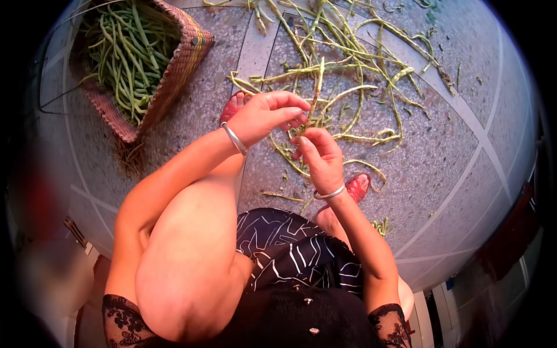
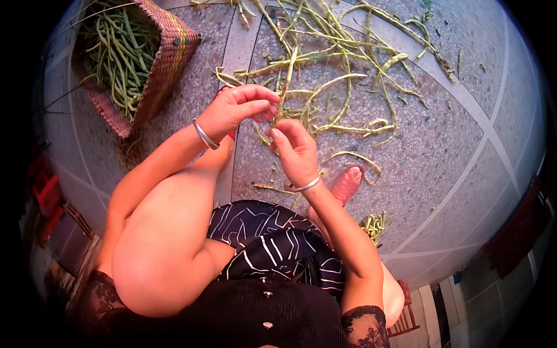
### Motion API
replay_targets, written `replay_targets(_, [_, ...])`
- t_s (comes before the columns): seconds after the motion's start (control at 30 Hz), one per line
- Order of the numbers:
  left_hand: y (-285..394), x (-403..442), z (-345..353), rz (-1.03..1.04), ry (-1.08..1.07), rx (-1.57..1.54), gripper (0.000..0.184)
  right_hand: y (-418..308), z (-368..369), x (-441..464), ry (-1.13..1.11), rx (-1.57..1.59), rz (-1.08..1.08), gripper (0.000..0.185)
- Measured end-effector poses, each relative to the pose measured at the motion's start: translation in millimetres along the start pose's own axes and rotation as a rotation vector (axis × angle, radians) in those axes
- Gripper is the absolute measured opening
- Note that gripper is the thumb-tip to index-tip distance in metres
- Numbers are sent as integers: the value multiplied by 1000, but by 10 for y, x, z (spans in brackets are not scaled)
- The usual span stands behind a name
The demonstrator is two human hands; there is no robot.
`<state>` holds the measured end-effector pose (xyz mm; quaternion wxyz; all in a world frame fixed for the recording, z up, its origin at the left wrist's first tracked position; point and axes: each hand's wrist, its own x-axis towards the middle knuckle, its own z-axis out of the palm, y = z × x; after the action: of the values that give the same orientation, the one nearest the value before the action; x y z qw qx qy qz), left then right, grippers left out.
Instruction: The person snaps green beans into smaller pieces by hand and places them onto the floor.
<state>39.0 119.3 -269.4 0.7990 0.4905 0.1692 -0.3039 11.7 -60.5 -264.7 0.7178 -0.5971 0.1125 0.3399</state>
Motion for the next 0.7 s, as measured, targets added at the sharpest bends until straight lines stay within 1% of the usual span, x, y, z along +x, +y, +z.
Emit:
replay_targets(0.17, [-4,-44,20,-19,16,-16,22,-2,40,-24,-22,-3,-2,11])
replay_targets(0.27, [-54,-56,16,-32,-2,-45,21,2,53,-36,-75,-5,38,14])
replay_targets(0.37, [-100,-69,7,-17,-2,-60,20,5,30,-34,-78,-19,63,18])
replay_targets(0.43, [-123,-72,-11,-22,-7,-51,19,-42,-9,22,10,-47,22,18])
replay_targets(0.53, [-150,-97,-38,-66,-46,-14,18,-125,-136,159,95,-68,26,22])
replay_targets(0.63, [-160,-123,-22,-112,-121,30,17,-249,-174,288,103,34,69,22])
replay_targets(0.7, [-201,-128,-34,-131,-186,55,16,-333,-202,373,51,57,155,21])
